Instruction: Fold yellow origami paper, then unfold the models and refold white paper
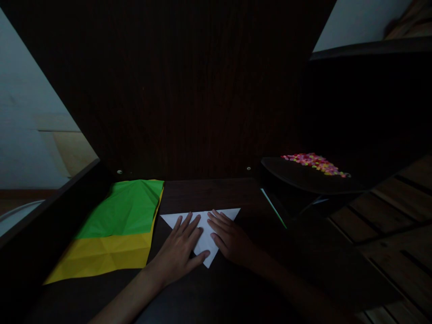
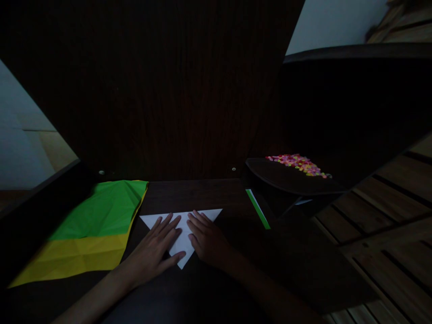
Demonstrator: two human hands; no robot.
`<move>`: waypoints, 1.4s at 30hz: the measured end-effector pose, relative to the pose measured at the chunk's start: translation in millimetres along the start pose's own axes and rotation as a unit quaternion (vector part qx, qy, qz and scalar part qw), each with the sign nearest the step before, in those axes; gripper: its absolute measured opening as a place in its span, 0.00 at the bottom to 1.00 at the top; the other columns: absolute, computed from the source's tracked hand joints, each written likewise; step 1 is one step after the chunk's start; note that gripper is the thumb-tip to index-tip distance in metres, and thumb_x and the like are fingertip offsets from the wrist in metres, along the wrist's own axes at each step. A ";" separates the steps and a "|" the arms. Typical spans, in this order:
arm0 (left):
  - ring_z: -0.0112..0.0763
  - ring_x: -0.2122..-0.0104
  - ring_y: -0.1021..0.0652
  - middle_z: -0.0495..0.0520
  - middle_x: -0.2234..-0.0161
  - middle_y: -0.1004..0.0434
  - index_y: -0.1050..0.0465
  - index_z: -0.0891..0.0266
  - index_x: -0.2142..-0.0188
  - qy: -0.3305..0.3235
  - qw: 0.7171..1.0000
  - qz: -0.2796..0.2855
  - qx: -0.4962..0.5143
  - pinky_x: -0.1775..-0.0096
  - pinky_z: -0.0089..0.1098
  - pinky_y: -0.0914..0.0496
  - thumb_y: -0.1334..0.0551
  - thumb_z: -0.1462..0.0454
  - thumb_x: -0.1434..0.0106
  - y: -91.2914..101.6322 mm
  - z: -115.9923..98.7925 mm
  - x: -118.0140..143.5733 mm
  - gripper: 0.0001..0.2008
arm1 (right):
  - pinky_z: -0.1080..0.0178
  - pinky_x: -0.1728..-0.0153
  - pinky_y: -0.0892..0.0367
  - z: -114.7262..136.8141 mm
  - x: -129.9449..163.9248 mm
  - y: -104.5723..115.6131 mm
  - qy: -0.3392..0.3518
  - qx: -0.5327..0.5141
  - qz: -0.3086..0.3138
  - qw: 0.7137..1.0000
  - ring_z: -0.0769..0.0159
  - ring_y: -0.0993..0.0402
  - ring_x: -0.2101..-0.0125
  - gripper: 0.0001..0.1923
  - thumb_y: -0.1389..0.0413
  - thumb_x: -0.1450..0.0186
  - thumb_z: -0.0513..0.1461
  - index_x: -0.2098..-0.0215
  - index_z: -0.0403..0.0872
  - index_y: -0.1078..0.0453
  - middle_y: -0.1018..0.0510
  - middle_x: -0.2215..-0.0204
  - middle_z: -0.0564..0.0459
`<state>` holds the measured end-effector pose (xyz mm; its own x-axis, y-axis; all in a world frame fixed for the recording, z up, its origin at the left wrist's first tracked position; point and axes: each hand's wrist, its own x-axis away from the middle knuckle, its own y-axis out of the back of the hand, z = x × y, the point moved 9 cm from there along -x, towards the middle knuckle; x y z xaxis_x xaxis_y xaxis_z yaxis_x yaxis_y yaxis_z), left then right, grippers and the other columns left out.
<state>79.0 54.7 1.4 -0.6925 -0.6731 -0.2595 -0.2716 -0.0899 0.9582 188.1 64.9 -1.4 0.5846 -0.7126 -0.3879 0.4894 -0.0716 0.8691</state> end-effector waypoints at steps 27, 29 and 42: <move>0.49 0.32 0.55 0.52 0.31 0.58 0.65 0.54 0.31 0.039 0.997 0.063 -0.007 0.36 0.53 0.50 0.54 0.44 0.32 -16.3 9.6 5.5 0.36 | 0.46 0.34 0.55 -7.8 6.4 -12.2 -0.053 0.032 0.116 0.991 0.51 0.63 0.32 0.37 0.54 0.29 0.51 0.31 0.39 0.57 0.55 0.32 0.41; 0.49 0.32 0.54 0.52 0.31 0.57 0.64 0.54 0.31 0.040 0.997 0.059 -0.012 0.37 0.53 0.50 0.54 0.44 0.32 -15.6 9.8 5.7 0.36 | 0.46 0.34 0.56 -10.3 7.4 -12.5 -0.059 0.031 0.122 0.990 0.52 0.64 0.32 0.38 0.56 0.29 0.53 0.31 0.40 0.58 0.56 0.31 0.42; 0.46 0.33 0.52 0.51 0.31 0.55 0.62 0.54 0.31 0.037 0.997 0.053 -0.038 0.37 0.51 0.49 0.55 0.48 0.29 -16.0 11.3 5.4 0.32 | 0.46 0.34 0.56 -25.7 11.9 -9.9 -0.078 0.044 0.117 0.989 0.51 0.65 0.32 0.39 0.57 0.30 0.56 0.31 0.40 0.57 0.57 0.31 0.40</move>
<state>72.0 60.8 -16.7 -0.6631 -0.7334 -0.1496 -0.1464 -0.0690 0.9868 206.8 75.0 -22.5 0.5652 -0.8153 -0.1260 0.2903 0.0536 0.9554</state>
